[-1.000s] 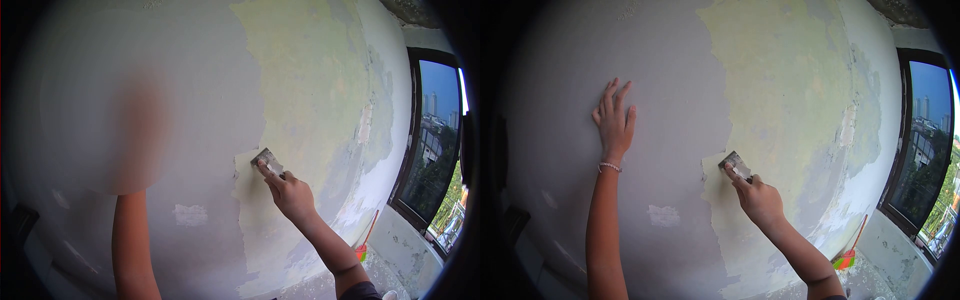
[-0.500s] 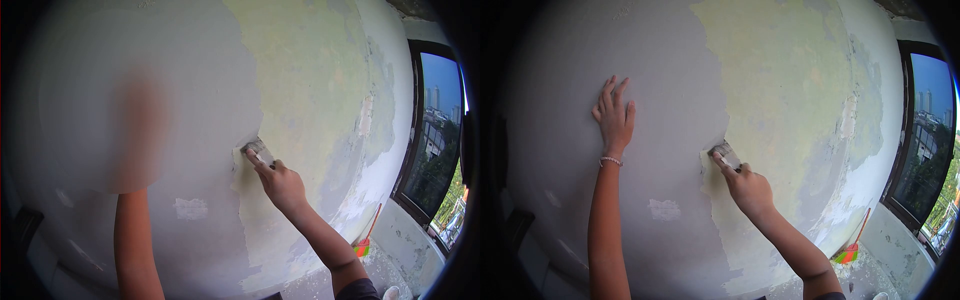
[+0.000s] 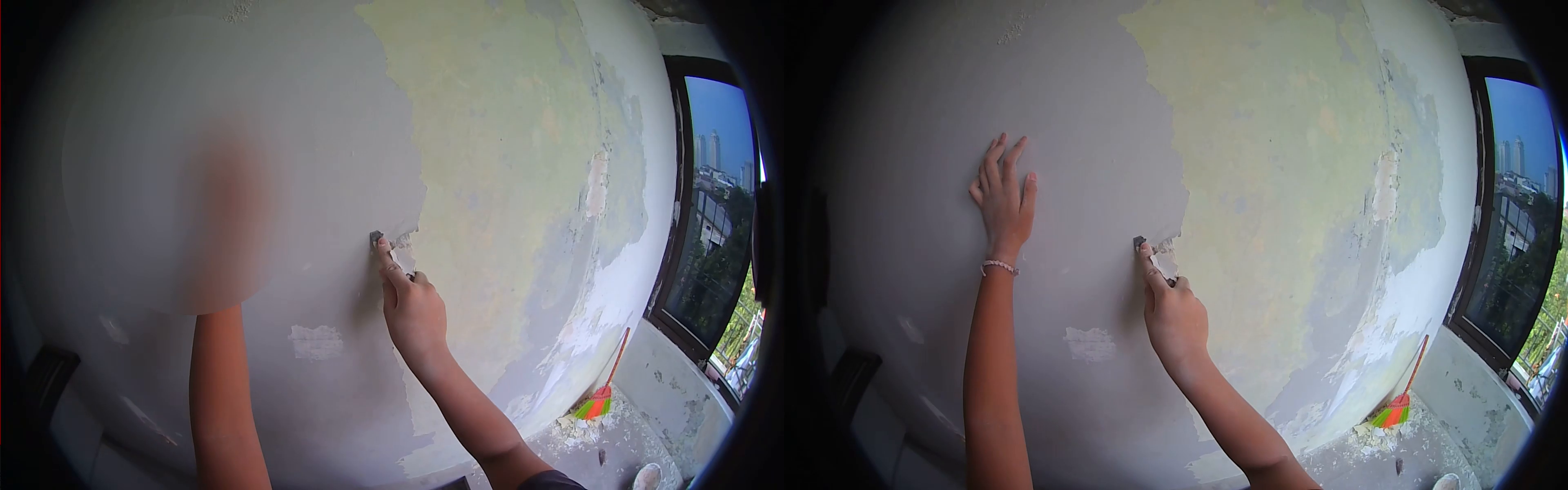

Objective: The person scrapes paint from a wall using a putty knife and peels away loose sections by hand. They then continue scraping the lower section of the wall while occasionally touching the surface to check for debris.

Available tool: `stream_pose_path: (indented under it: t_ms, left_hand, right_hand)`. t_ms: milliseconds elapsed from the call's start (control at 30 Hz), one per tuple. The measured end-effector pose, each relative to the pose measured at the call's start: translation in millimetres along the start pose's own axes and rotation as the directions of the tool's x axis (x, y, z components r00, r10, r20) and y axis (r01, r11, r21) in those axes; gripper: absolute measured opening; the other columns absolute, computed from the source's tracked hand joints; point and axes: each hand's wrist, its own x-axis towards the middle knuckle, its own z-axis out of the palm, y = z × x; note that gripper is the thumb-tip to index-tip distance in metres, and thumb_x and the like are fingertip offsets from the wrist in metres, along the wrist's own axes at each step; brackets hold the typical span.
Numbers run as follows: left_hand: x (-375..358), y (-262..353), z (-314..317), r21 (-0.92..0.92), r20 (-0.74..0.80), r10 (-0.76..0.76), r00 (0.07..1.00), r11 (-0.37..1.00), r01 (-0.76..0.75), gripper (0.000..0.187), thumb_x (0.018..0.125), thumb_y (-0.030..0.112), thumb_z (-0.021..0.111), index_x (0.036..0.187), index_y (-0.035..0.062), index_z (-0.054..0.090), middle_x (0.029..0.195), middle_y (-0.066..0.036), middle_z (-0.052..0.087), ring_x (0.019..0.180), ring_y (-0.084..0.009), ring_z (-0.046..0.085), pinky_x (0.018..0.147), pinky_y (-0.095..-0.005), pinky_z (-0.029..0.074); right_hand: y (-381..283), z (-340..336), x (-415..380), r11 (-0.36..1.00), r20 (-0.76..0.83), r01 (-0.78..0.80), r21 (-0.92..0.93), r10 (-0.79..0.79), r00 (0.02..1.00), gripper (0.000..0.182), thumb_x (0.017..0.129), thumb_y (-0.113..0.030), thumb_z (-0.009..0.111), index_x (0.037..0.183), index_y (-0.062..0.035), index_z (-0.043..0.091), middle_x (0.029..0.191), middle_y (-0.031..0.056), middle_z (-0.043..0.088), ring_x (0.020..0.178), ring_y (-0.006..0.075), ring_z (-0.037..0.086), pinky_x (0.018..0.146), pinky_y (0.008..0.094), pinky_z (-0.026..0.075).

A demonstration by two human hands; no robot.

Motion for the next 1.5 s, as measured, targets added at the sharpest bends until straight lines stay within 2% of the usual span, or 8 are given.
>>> stream_pose_path:
  t_ms: [200,400,600,700,933,1100,1300,1500]
  left_hand:
    - [-2.7,0.1,-1.8,-0.008,0.013,-0.01,1.0,1.0,0.01,0.053,0.098,0.025,0.055,0.149,0.0278,0.042,0.156,-0.001,0.037,0.148,-0.0212,0.029,0.114,-0.0467,0.022]
    - [-2.7,-0.9,-0.1,-0.021,0.015,-0.016,1.0,1.0,0.016,0.053,0.098,0.024,0.055,0.149,0.0272,0.043,0.156,0.0,0.037,0.148,-0.0213,0.03,0.114,-0.047,0.022]
    - [-2.2,-1.4,-0.4,-0.013,0.004,-0.02,1.0,1.0,0.02,0.052,0.098,0.024,0.055,0.149,0.0275,0.043,0.156,0.0,0.037,0.148,-0.0209,0.03,0.113,-0.0469,0.022]
    - [-3.6,-0.1,-0.9,-0.015,0.012,-0.02,1.0,1.0,0.02,0.052,0.098,0.024,0.055,0.149,0.028,0.043,0.156,0.0,0.037,0.148,-0.0208,0.03,0.113,-0.0472,0.022]
    - [-6.8,0.4,1.7,-0.006,0.001,-0.016,1.0,1.0,0.016,0.053,0.098,0.025,0.055,0.149,0.0293,0.041,0.155,0.0,0.037,0.148,-0.0209,0.03,0.113,-0.0473,0.023]
    - [-4.6,-0.5,1.5,0.001,0.007,-0.008,1.0,1.0,0.008,0.053,0.099,0.025,0.055,0.15,0.0288,0.041,0.155,0.0,0.037,0.148,-0.0211,0.03,0.113,-0.0471,0.023]
    - [-7.9,-0.5,0.5,-0.008,0.012,-0.009,1.0,1.0,0.009,0.052,0.099,0.025,0.054,0.149,0.0279,0.042,0.155,-0.001,0.037,0.148,-0.0214,0.03,0.113,-0.0471,0.022]
    - [-2.9,0.1,0.7,-0.025,0.0,-0.009,1.0,1.0,0.009,0.052,0.098,0.025,0.056,0.149,0.0277,0.042,0.155,0.0,0.037,0.148,-0.0215,0.03,0.113,-0.0475,0.023]
  right_hand:
    - [11.7,6.4,-32.6,0.994,0.103,-0.096,0.055,0.09,0.991,0.053,0.101,-0.02,0.055,0.149,-0.0405,0.046,0.076,0.0157,0.057,0.057,0.0328,0.061,0.056,0.0444,0.053]
    - [-8.8,10.4,13.1,0.995,-0.073,-0.054,0.083,0.06,0.996,0.055,0.102,-0.018,0.054,0.151,-0.0407,0.044,0.076,0.0146,0.057,0.058,0.0303,0.061,0.056,0.0427,0.053]
    - [-1.5,-1.7,-14.5,0.985,0.175,-0.155,0.079,0.14,0.975,0.051,0.102,-0.018,0.054,0.149,-0.0371,0.047,0.076,0.0156,0.057,0.065,0.0316,0.063,0.061,0.0443,0.053]
    - [-9.3,2.0,23.1,0.992,-0.039,-0.075,0.1,0.08,0.996,0.051,0.102,-0.021,0.055,0.149,-0.039,0.048,0.075,0.0152,0.057,0.063,0.0306,0.063,0.06,0.0436,0.053]
    - [4.3,9.0,-1.5,0.989,-0.01,-0.112,0.094,0.114,0.993,0.052,0.103,-0.02,0.053,0.15,-0.0397,0.045,0.077,0.0159,0.057,0.063,0.0321,0.062,0.06,0.0443,0.053]
    - [-8.4,-8.2,41.5,0.994,-0.02,-0.085,0.068,0.086,0.996,0.054,0.103,-0.021,0.053,0.151,-0.0428,0.043,0.078,0.0157,0.058,0.062,0.031,0.062,0.06,0.0436,0.054]
    - [-0.6,-6.3,6.7,0.989,-0.02,-0.124,0.075,0.126,0.992,0.045,0.103,-0.016,0.053,0.145,-0.0336,0.055,0.07,0.0153,0.057,0.06,0.0285,0.057,0.062,0.0427,0.05]
    - [-6.9,-16.3,46.6,0.99,-0.03,-0.097,0.106,0.101,0.994,0.05,0.103,-0.021,0.052,0.149,-0.0408,0.047,0.076,0.0172,0.059,0.064,0.0325,0.063,0.06,0.0443,0.054]
